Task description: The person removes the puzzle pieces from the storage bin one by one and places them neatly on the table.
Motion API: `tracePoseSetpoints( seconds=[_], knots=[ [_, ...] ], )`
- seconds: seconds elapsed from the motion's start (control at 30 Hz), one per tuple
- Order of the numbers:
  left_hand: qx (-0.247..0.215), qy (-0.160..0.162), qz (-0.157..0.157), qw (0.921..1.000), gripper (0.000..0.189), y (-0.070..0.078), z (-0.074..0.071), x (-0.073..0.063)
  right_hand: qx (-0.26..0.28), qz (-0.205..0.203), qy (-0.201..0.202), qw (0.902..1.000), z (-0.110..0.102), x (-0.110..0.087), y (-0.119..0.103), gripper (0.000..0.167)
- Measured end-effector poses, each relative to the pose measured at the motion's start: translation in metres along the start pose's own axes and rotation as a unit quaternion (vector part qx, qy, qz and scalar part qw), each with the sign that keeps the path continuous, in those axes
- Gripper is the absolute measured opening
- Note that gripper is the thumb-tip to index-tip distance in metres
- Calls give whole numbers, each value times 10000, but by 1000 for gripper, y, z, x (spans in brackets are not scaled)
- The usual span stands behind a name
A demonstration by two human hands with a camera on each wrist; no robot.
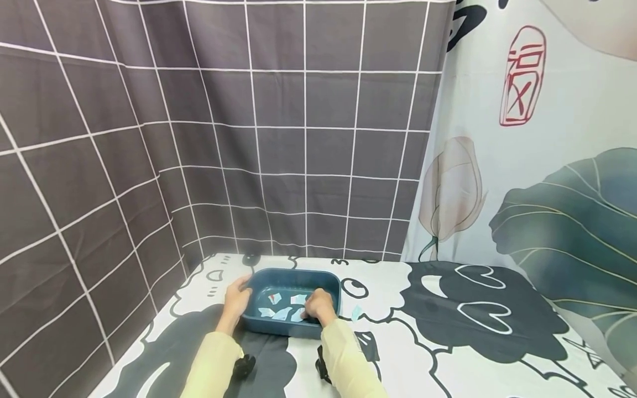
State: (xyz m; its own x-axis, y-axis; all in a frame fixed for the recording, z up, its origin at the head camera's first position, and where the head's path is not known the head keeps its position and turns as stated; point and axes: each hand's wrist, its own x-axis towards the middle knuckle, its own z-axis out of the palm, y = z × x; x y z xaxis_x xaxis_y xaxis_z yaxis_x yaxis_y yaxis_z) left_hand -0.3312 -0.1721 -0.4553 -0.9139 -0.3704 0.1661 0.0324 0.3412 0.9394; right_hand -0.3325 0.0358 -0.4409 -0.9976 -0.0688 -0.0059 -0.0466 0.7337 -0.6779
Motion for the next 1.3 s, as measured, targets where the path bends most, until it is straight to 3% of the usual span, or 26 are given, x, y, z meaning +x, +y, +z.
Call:
tracePoseSetpoints(
  seconds=[0.4,0.73,0.83,0.97,1.03,1.17,1.3],
  knots=[
    [0,-37,-15,10000,48,3,1,0,-10,-215,-310,9993,-3,0,0,17],
    [80,-41,-42,10000,48,2,1,1,758,-168,-437,9960,-3,-5,3,18],
    [172,-73,-72,9998,48,0,0,1,1274,-233,-664,9894,-2,-4,3,12],
    [217,-77,-51,9997,49,1,-3,1,2198,-326,-891,9709,-2,0,2,6],
    [165,-46,-9,9999,49,2,-3,1,2482,-417,-770,9647,-4,2,2,9],
    [172,52,180,9997,48,3,0,-2,2594,-604,-272,9635,-13,1,4,14],
    [266,19,135,9996,49,4,-1,-2,2720,-734,64,9595,-24,0,5,13]
  ],
)
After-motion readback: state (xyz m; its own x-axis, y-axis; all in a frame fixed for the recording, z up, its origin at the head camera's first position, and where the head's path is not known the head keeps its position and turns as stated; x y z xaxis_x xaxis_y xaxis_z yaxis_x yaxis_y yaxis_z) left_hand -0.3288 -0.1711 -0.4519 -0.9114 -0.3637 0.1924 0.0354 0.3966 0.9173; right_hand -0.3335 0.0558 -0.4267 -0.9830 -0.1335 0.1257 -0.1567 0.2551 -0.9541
